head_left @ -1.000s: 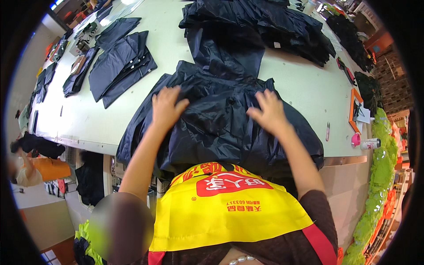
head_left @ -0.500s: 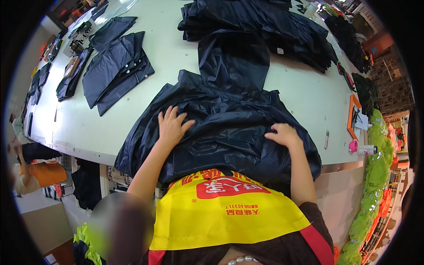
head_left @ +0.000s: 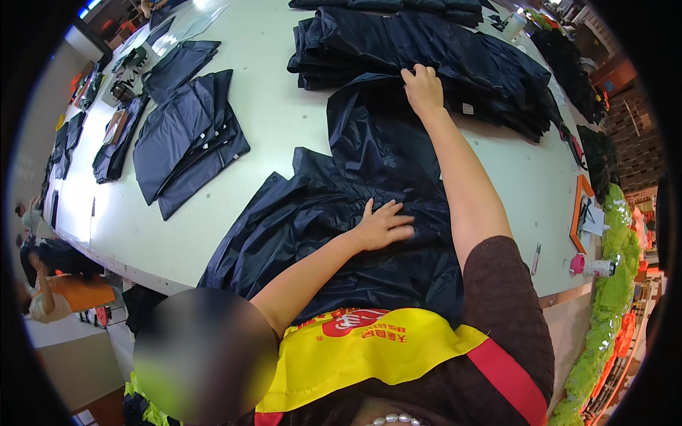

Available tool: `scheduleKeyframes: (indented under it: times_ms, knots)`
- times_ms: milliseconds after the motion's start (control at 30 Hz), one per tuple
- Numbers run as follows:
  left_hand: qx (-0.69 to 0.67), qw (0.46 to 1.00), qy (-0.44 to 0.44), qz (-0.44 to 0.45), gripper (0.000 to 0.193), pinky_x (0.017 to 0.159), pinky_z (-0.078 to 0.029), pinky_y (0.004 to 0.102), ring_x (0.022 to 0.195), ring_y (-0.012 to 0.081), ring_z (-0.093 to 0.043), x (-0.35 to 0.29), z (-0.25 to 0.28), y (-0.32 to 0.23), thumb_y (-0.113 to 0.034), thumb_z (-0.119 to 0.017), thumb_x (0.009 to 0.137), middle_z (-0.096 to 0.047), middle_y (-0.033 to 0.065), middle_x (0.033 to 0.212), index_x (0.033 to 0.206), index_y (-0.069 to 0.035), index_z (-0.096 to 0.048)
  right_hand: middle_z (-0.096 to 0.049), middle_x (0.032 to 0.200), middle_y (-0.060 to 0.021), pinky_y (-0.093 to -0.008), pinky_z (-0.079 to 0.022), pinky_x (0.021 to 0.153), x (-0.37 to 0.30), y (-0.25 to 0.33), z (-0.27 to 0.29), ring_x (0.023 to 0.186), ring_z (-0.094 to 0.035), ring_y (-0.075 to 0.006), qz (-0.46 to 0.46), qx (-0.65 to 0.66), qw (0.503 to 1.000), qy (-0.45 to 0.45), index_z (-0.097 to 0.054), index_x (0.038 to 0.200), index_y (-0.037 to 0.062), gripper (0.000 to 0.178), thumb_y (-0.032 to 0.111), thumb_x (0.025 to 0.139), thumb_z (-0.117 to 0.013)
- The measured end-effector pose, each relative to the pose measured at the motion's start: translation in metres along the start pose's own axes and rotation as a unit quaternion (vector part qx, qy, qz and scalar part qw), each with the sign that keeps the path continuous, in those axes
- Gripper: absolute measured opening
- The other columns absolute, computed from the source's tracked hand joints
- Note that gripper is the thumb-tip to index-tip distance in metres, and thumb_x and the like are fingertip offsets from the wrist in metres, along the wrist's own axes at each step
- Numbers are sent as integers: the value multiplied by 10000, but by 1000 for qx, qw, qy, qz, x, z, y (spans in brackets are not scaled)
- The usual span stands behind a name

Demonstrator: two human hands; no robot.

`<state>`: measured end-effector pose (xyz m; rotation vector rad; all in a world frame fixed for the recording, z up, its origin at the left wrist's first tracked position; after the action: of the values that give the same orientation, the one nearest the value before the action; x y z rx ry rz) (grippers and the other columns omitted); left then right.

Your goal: The person folds a dark jacket on a table, smooths it, and places it into a branded packaging bag. The person then retrieves another jacket from a basket, cuts a tag off with scissors, and folds it before placing it into a bag. The process is repeated for multiple jackets.

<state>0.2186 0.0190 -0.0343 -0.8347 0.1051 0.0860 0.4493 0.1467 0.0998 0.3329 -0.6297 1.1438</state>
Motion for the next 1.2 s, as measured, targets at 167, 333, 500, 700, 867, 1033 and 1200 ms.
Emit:
scheduleKeyframes:
  times_ms: [167,333,500,700,867,1033,1200]
  knots:
    - [88,990,-55,-101,542,1101,-207,453,1356,339,-258,10,3,23,-204,-653,780,-367,170,1417,1290,-96,-504,-632,798,-216,-480,-493,655,35,-9,41,754,-618,-395,-56,180,980,-61,-579,862,63,176,190,886,-459]
    - [200,964,-153,88,1028,1066,-97,617,1394,302,-145,43,51,52,-617,-713,567,-238,156,1479,1400,-139,-345,-618,797,-129,-306,-475,587,10,99,261,640,-603,-277,180,262,931,-181,-606,967,39,137,65,835,-580]
    - [94,948,-287,104,713,1009,-269,444,1245,254,-342,20,50,52,-311,-660,688,-379,148,1359,1312,-64,-419,-538,737,-42,-268,-460,501,-141,161,277,595,-557,-168,237,285,928,33,-603,927,46,208,78,722,-626]
    - [-529,831,-5,172,388,924,-431,310,1076,175,-548,-131,-36,10,67,-542,810,-544,116,1229,1189,-11,-520,-642,864,-118,-360,-495,669,-276,146,222,761,-607,-292,-8,391,887,245,-633,948,26,237,65,718,-677]
    - [-745,625,-7,232,301,816,-538,307,903,182,-637,-172,-65,4,-86,-664,832,-630,80,1043,1114,-41,-570,-659,952,-135,-336,-495,750,-303,157,204,851,-625,-290,27,454,795,401,-653,972,17,265,197,779,-674]
    - [-682,662,-90,297,211,641,-572,276,700,164,-660,-177,-59,-1,-142,-695,820,-665,88,907,977,-32,-610,-632,794,-165,-346,-494,632,-253,74,216,708,-631,-287,-279,360,864,214,-610,886,14,184,177,803,-634]
    - [-721,655,-122,189,42,537,-555,227,617,148,-667,-163,-19,-49,-51,-660,828,-677,78,768,861,-26,-661,-582,918,-90,-307,-454,712,-222,180,182,817,-559,-186,-40,408,884,225,-612,966,39,178,133,814,-622]
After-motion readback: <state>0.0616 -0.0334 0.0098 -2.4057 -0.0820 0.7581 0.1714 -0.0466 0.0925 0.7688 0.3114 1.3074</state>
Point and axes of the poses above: each hand's wrist, its own x-axis towards the middle knuckle, its own z-axis out of the back of the hand, y = z × x, the point moved 8 cm from there along x, towards the middle knuckle
